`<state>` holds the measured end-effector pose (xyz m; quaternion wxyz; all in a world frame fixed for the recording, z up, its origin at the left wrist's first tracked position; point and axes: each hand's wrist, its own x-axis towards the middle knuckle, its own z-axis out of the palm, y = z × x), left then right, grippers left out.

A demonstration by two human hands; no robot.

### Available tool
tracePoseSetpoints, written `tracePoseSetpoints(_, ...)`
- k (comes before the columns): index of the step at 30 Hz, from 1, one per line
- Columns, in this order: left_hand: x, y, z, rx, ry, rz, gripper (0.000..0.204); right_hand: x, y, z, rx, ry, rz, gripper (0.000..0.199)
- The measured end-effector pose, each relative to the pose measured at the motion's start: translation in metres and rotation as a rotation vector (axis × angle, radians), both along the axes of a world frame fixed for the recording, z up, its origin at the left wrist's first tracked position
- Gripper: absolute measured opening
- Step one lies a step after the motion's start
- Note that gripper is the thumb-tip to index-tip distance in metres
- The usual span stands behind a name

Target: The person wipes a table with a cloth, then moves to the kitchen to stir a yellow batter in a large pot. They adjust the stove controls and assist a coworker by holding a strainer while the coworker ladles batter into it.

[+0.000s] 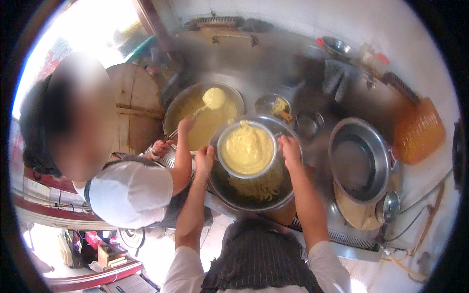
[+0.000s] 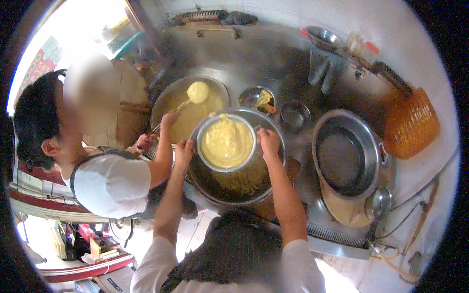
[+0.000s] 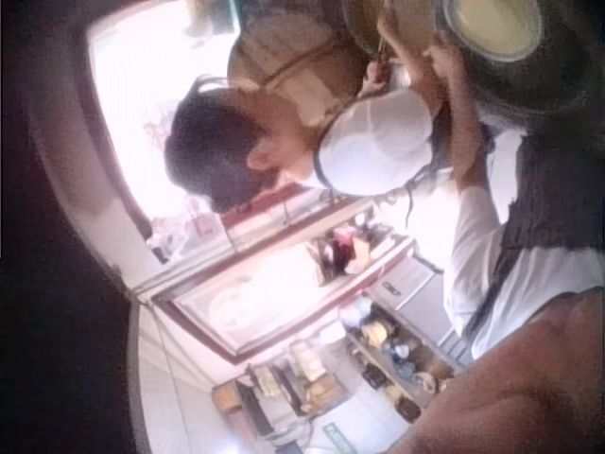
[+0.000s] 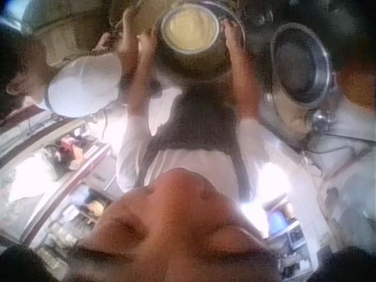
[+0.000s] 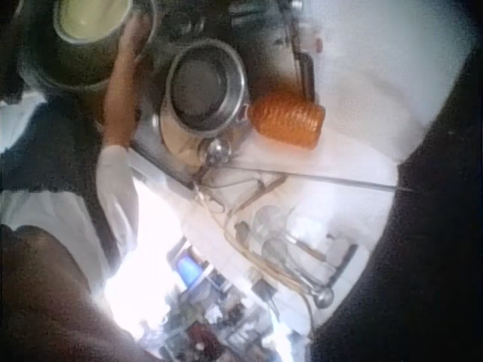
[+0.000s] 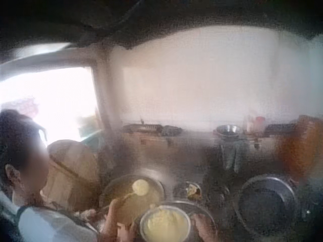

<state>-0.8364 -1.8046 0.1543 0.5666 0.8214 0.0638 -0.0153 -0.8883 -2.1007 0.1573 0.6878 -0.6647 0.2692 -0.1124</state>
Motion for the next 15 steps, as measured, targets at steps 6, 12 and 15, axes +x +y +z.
tracePoseSetpoints(6, -0.007, 0.004, -0.021, 0.191, -0.162, -0.051, 0.027, 0.009, 0.007, -0.036, -0.042, 0.115, -0.009, 0.025)
tracePoseSetpoints(12, -0.001, 0.014, -0.045, 0.099, -0.166, 0.014, 0.024, 0.023, 0.013, -0.047, -0.019, 0.088, -0.014, 0.024)
tracePoseSetpoints(15, -0.001, 0.016, -0.048, 0.134, -0.197, 0.049, 0.027, 0.03, 0.017, -0.051, 0.003, 0.044, -0.028, 0.025)
